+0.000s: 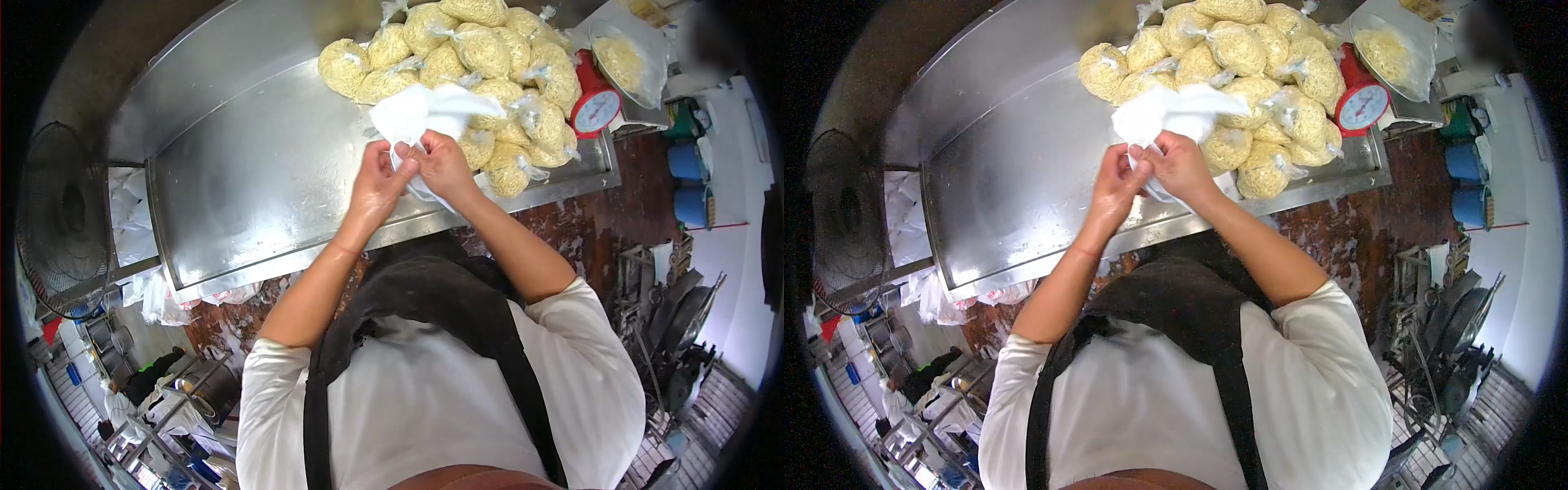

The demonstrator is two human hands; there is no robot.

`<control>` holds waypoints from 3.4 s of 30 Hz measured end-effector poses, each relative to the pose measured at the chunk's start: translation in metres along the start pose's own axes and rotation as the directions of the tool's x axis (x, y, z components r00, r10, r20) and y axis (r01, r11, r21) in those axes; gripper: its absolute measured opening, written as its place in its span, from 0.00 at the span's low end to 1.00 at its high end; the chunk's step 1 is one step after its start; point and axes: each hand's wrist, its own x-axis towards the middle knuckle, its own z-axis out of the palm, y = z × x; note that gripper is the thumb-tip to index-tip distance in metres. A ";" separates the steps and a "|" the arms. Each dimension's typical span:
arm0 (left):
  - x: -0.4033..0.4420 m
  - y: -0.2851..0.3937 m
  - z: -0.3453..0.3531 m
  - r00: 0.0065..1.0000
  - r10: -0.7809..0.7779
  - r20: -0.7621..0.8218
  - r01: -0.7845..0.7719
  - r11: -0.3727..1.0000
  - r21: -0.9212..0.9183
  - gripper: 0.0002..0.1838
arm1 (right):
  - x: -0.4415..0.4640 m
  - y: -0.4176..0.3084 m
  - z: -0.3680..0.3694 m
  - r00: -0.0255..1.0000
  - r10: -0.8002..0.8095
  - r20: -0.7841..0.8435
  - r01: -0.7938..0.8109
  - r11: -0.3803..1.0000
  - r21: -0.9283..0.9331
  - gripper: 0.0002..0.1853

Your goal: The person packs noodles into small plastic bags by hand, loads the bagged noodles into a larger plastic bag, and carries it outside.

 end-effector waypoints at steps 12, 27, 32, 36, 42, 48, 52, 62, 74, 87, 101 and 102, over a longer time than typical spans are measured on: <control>-0.012 -0.010 0.022 0.957 0.289 0.036 -0.289 0.933 0.212 0.15 | -0.023 -0.013 -0.016 0.996 0.015 -0.085 -0.022 0.996 -0.089 0.29; 0.063 -0.046 -0.097 0.879 -0.262 -0.398 0.021 0.856 -0.517 0.10 | -0.036 0.081 -0.127 0.978 -0.109 -0.176 -0.071 0.618 -0.783 0.08; 0.070 -0.022 -0.083 0.894 -0.135 -0.428 -0.195 0.743 -0.640 0.11 | -0.045 0.017 -0.104 0.993 -0.060 -0.097 -0.033 0.667 -0.744 0.40; 0.042 0.021 -0.036 0.826 0.323 -0.462 -0.451 0.871 -0.197 0.09 | -0.064 -0.088 -0.036 0.910 -0.387 0.147 0.383 0.654 -0.653 0.50; 0.024 0.027 -0.053 0.898 0.436 -0.062 -0.371 0.824 0.428 0.08 | 0.008 -0.014 -0.061 0.986 -0.126 -0.106 0.114 0.987 -0.112 0.41; 0.062 -0.016 -0.119 0.788 0.284 -0.546 -0.245 0.959 0.144 0.09 | -0.021 -0.043 -0.085 0.964 -0.265 0.010 0.211 0.740 -0.639 0.43; 0.035 0.016 -0.051 0.828 0.508 -0.239 -0.429 0.847 0.313 0.09 | -0.037 -0.089 -0.033 0.863 -0.469 0.186 0.453 0.558 -0.695 0.44; 0.032 -0.093 -0.133 0.912 0.220 -0.346 -0.046 0.893 0.448 0.15 | 0.015 0.003 -0.084 0.926 -0.371 0.075 0.358 0.794 -0.491 0.11; -0.005 -0.010 -0.101 0.900 -0.218 -0.378 0.204 0.976 -0.078 0.26 | 0.070 0.099 -0.150 0.948 0.042 -0.315 -0.296 0.477 -0.828 0.25; 0.018 -0.058 -0.100 0.964 -0.178 -0.196 0.188 0.981 0.037 0.32 | 0.052 0.125 -0.140 0.902 0.059 -0.428 -0.369 0.620 -0.693 0.22; 0.028 -0.025 -0.103 0.946 -0.114 -0.304 0.120 0.993 0.003 0.33 | 0.061 0.138 -0.147 0.859 -0.127 -0.495 -0.131 0.881 -0.454 0.25; 0.039 -0.030 -0.118 0.948 -0.068 -0.313 0.050 0.997 -0.064 0.34 | 0.062 0.131 -0.150 0.856 -0.156 -0.494 -0.080 0.902 -0.425 0.25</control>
